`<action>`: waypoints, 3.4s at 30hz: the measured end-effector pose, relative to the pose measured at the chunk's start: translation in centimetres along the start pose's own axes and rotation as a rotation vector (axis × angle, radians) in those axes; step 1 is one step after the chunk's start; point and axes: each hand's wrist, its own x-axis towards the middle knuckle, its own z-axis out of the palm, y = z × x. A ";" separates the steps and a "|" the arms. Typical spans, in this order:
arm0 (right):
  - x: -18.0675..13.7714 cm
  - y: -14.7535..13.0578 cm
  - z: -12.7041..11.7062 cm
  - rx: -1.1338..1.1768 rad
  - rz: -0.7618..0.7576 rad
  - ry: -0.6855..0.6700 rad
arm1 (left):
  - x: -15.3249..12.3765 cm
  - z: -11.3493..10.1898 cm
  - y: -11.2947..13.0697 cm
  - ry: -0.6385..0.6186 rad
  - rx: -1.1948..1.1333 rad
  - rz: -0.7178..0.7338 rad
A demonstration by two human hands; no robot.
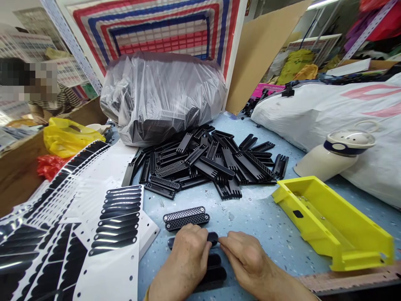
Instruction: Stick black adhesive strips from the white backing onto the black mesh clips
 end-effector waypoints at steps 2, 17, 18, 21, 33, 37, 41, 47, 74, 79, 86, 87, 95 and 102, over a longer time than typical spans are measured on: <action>-0.3 0.1 0.1 0.012 0.005 0.019 | 0.0 0.1 0.0 -0.004 0.004 0.004; 1.0 -0.8 -1.2 -0.046 -0.074 0.081 | 0.1 -0.3 0.2 -0.002 -0.003 0.006; 1.0 -0.7 -1.2 -0.052 -0.078 0.079 | 0.1 -0.3 0.2 -0.004 -0.004 0.000; 0.8 -0.7 -1.1 -0.065 -0.081 0.076 | 0.0 -0.2 0.2 -0.002 -0.009 -0.016; 0.8 -0.8 -1.2 -0.058 -0.061 0.027 | 0.1 0.1 0.0 -0.022 -0.016 -0.015; 0.7 -0.7 -1.0 -0.068 -0.073 0.038 | 0.1 0.1 0.0 -0.026 -0.012 -0.015; 0.9 -0.8 -0.9 -0.071 -0.066 0.016 | 0.0 0.2 0.0 -0.020 -0.015 -0.019; 1.4 -1.3 -0.2 -0.153 -0.111 0.012 | 0.1 0.2 -0.2 -0.016 -0.089 -0.004; 0.7 0.9 -1.0 0.038 0.048 0.061 | 0.0 0.8 -0.1 0.002 -0.217 -0.092; 1.2 1.2 -0.8 -0.005 0.039 0.045 | 0.1 0.6 0.0 -0.021 -0.219 -0.108; 1.7 1.1 -0.7 -0.048 0.020 -0.003 | 0.0 0.7 -0.1 -0.037 -0.205 -0.099; 1.7 1.0 -0.7 -0.048 0.017 0.000 | 0.0 0.7 -0.1 -0.041 -0.209 -0.098; 1.7 1.1 -0.4 -0.012 0.019 -0.033 | -0.1 0.5 0.0 -0.027 -0.228 -0.090; 1.9 0.6 -0.6 -0.105 -0.026 -0.086 | -0.2 0.6 -0.1 0.007 -0.216 -0.050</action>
